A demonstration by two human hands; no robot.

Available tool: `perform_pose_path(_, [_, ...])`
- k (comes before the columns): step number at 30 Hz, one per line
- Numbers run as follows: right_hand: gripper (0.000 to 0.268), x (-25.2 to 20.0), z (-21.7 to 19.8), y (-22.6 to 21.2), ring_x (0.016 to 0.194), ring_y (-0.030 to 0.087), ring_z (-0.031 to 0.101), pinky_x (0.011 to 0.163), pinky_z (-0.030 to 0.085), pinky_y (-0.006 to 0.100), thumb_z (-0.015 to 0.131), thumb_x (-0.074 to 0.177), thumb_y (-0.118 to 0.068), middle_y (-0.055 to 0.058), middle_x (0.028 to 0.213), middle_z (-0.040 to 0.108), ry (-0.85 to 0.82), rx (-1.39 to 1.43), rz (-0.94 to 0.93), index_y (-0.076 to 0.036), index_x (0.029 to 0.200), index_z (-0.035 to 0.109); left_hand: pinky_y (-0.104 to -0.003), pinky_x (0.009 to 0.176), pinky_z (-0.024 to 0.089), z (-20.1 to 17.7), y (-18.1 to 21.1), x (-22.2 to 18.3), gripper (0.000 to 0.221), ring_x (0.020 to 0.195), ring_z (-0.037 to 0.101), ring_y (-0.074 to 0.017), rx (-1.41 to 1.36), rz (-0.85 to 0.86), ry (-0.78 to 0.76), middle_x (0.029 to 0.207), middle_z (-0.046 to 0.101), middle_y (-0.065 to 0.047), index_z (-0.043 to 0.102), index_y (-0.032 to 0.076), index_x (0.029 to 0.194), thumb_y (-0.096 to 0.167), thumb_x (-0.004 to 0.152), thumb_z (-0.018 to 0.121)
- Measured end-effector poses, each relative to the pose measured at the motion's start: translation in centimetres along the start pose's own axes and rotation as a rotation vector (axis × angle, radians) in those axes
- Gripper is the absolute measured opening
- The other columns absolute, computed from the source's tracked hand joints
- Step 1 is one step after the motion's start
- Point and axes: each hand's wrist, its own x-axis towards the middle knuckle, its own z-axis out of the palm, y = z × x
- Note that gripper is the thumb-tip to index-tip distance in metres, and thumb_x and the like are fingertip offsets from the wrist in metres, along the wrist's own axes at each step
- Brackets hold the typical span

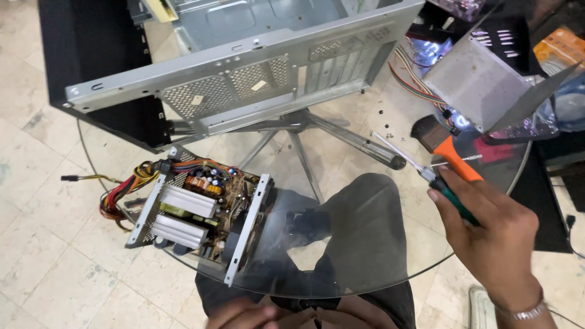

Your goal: Disassembling and assembling a computer power supply unit using a screwdriver to remove and install screws.

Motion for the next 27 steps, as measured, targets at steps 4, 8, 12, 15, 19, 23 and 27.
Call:
perform_pose_path(4, [0.035,0.1,-3.8,-3.5,0.081,0.021,0.07,0.079,0.053,0.034,0.079,0.087,-0.007,0.016,0.1,0.076,-0.163,0.415,0.251,0.006,0.119,0.076,-0.032,0.068,0.061,8.1,18.8,5.4,0.023,0.076,0.075,-0.0194,-0.062,0.507,0.199,0.097,0.079,-0.011,0.075,0.003,0.106,0.022,0.098,0.064])
perform_pose_path(8, [0.031,-0.8,-5.7,-5.1,0.069,0.016,0.075,0.068,0.054,0.03,0.081,0.074,-0.015,0.007,0.084,0.078,-0.4,0.441,0.414,-0.007,0.104,0.082,-0.04,0.061,0.053,9.7,19.3,7.9,0.046,0.083,0.066,-0.035,-1.058,-0.181,-0.209,0.111,0.067,-0.031,0.057,-0.012,0.142,0.013,0.104,0.057])
perform_pose_path(12, [0.036,-2.7,-4.9,-3.7,0.057,0.009,0.082,0.058,0.057,0.032,0.081,0.072,-0.027,-0.004,0.075,0.085,-0.575,0.44,0.359,-0.019,0.107,0.086,-0.033,0.061,0.056,10.3,19.6,9.2,0.044,0.08,0.068,-0.0303,-1.262,-0.2,-0.273,0.112,0.067,-0.032,0.057,-0.016,0.14,0.013,0.107,0.056])
perform_pose_path(15, [0.031,-3.4,-4.7,-4.6,0.059,0.013,0.077,0.059,0.054,0.032,0.08,0.073,-0.024,0.002,0.08,0.082,-0.458,0.479,0.332,-0.015,0.102,0.085,-0.029,0.058,0.054,10.4,19.9,9.6,0.043,0.074,0.068,-0.0229,-1.218,-0.268,-0.252,0.101,0.072,-0.026,0.063,-0.018,0.131,0.016,0.105,0.061])
perform_pose_path(19, [0.032,-3.8,-4.6,-4.9,0.054,0.014,0.068,0.06,0.047,0.035,0.078,0.076,-0.023,0.003,0.075,0.077,-0.431,0.473,0.312,-0.017,0.107,0.084,-0.028,0.049,0.046,10.2,19.3,9.8,0.033,0.063,0.064,-0.0225,-1.17,-0.296,-0.132,0.092,0.073,-0.026,0.068,-0.017,0.117,0.012,0.102,0.064])
perform_pose_path(23, [0.036,-4.1,-4.3,-5.0,0.07,0.015,0.078,0.065,0.055,0.035,0.077,0.077,-0.025,0.0,0.086,0.082,-0.447,0.426,0.25,-0.022,0.112,0.082,-0.027,0.049,0.043,9.5,19.1,10.0,0.035,0.058,0.06,-0.0204,-1.114,-0.309,-0.054,0.079,0.069,-0.017,0.071,-0.013,0.113,0.019,0.101,0.065])
perform_pose_path(27, [0.034,-3.7,-3.9,-5.4,0.054,0.018,0.061,0.06,0.043,0.036,0.078,0.076,-0.024,0.004,0.082,0.075,-0.404,0.431,0.245,-0.016,0.109,0.083,-0.027,0.048,0.041,9.6,19.0,9.8,0.033,0.057,0.061,-0.0193,-1.082,-0.273,-0.035,0.076,0.068,-0.016,0.07,-0.014,0.11,0.018,0.101,0.065])
